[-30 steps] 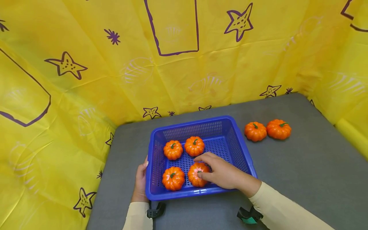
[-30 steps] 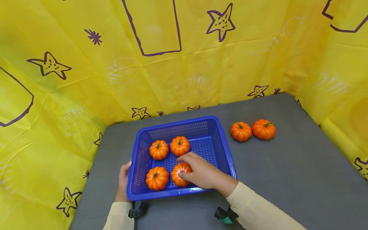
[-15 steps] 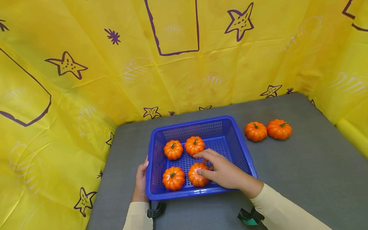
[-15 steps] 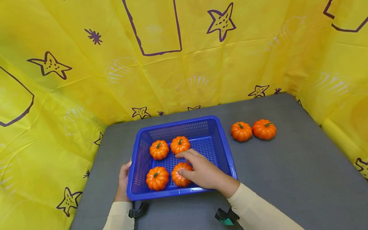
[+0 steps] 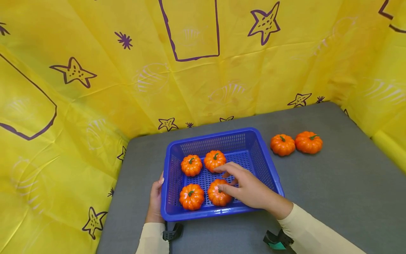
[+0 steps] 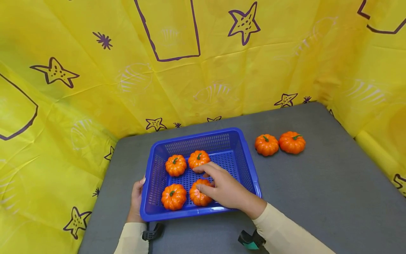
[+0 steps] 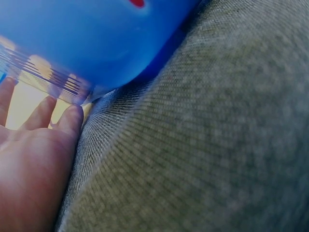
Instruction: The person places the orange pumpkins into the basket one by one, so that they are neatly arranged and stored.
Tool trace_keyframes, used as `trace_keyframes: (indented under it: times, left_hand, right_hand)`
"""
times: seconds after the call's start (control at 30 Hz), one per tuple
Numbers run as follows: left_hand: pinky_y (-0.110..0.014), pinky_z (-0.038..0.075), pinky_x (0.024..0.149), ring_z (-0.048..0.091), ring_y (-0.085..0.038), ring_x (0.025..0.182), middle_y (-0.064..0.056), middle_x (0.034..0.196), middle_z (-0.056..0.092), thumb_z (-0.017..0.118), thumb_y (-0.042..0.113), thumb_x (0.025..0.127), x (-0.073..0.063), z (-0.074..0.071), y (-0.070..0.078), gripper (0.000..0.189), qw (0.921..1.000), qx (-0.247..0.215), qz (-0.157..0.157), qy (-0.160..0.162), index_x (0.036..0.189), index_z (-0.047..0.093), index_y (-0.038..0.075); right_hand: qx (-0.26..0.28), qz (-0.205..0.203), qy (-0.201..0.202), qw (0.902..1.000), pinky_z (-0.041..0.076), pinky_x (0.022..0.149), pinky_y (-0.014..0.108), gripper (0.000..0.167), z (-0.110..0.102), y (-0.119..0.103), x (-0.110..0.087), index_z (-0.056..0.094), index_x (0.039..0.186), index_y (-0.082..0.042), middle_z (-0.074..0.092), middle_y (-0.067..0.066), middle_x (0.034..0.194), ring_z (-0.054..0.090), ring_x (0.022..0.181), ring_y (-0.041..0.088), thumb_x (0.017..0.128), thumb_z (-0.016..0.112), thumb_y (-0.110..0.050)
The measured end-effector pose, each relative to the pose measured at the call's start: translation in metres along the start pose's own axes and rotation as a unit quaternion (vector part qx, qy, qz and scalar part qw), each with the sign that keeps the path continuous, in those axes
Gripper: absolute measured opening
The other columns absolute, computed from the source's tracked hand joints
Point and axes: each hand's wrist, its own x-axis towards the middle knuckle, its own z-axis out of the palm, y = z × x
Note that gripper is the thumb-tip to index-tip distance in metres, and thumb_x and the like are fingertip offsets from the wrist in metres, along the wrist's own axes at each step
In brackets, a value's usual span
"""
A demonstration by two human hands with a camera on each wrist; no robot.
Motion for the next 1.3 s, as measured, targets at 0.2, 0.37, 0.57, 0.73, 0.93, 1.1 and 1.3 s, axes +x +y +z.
trace_keyframes:
  times: [0.2, 0.37, 0.57, 0.73, 0.93, 1.1, 1.3]
  left_hand:
    - [-0.042, 0.045, 0.115, 0.051, -0.028, 0.138, -0.013, 0.167, 0.043, 0.027, 0.033, 0.112, 0.000, 0.001, -0.001, 0.061, 0.9997, 0.016, -0.003, 0.017, 0.172, 0.031, 0.023]
    - [-0.042, 0.045, 0.114, 0.051, -0.027, 0.138, -0.013, 0.167, 0.043, 0.026, 0.033, 0.112, 0.000, 0.000, -0.002, 0.061, 0.9997, 0.019, -0.003, 0.015, 0.172, 0.029, 0.022]
    - [-0.041, 0.048, 0.111, 0.053, -0.027, 0.135, -0.013, 0.164, 0.046, 0.024, 0.032, 0.111, 0.001, 0.000, -0.002, 0.062, 0.9997, 0.019, 0.000, 0.014, 0.171, 0.027, 0.019]
    - [-0.041, 0.046, 0.113, 0.051, -0.028, 0.137, -0.013, 0.167, 0.042, 0.026, 0.034, 0.112, 0.000, -0.001, -0.002, 0.063, 0.9996, 0.021, -0.006, 0.020, 0.173, 0.024, 0.020]
    - [-0.041, 0.049, 0.111, 0.054, -0.027, 0.134, -0.014, 0.165, 0.044, 0.030, 0.036, 0.112, 0.001, -0.006, -0.004, 0.063, 0.9998, 0.013, -0.006, 0.013, 0.173, 0.025, 0.021]
    - [-0.042, 0.048, 0.111, 0.053, -0.028, 0.135, -0.014, 0.166, 0.043, 0.031, 0.035, 0.113, 0.002, -0.005, -0.004, 0.061, 0.9999, 0.009, -0.004, 0.006, 0.172, 0.029, 0.022]
    - [-0.043, 0.047, 0.113, 0.051, -0.030, 0.138, -0.015, 0.167, 0.041, 0.031, 0.035, 0.113, 0.002, -0.004, -0.003, 0.061, 0.9999, 0.011, -0.004, 0.002, 0.172, 0.031, 0.023]
  right_hand:
    - [-0.005, -0.012, 0.010, 0.9999, 0.058, 0.092, 0.052, 0.041, -0.002, -0.002, -0.002, 0.065, 0.146, -0.018, 0.064, -0.002, 0.138, 0.061, 0.118, 0.019, 0.106, 0.074, -0.024]
    - [-0.012, -0.018, 0.017, 0.9996, 0.059, 0.091, 0.050, 0.040, -0.005, -0.002, -0.004, 0.066, 0.144, -0.019, 0.064, -0.005, 0.136, 0.062, 0.117, 0.019, 0.106, 0.074, -0.022]
    - [-0.025, -0.024, 0.027, 0.9990, 0.059, 0.089, 0.046, 0.039, -0.011, -0.003, -0.007, 0.066, 0.144, -0.019, 0.065, -0.002, 0.137, 0.063, 0.117, 0.019, 0.106, 0.074, -0.018]
    - [-0.029, -0.023, 0.040, 0.9985, 0.060, 0.088, 0.045, 0.039, -0.018, -0.004, -0.010, 0.066, 0.143, -0.018, 0.065, -0.003, 0.138, 0.063, 0.117, 0.019, 0.106, 0.074, -0.020]
    - [-0.034, -0.019, 0.060, 0.9974, 0.060, 0.089, 0.044, 0.040, -0.029, -0.002, -0.013, 0.066, 0.144, -0.015, 0.065, -0.003, 0.135, 0.064, 0.117, 0.020, 0.104, 0.076, -0.017]
    - [-0.029, -0.023, 0.077, 0.9963, 0.060, 0.089, 0.045, 0.040, -0.038, 0.003, -0.015, 0.067, 0.143, -0.015, 0.065, -0.002, 0.137, 0.064, 0.118, 0.023, 0.104, 0.076, -0.013]
    - [-0.037, -0.020, 0.089, 0.9952, 0.060, 0.088, 0.041, 0.041, -0.045, 0.004, -0.017, 0.067, 0.143, -0.013, 0.066, 0.000, 0.136, 0.065, 0.117, 0.022, 0.103, 0.075, -0.011]
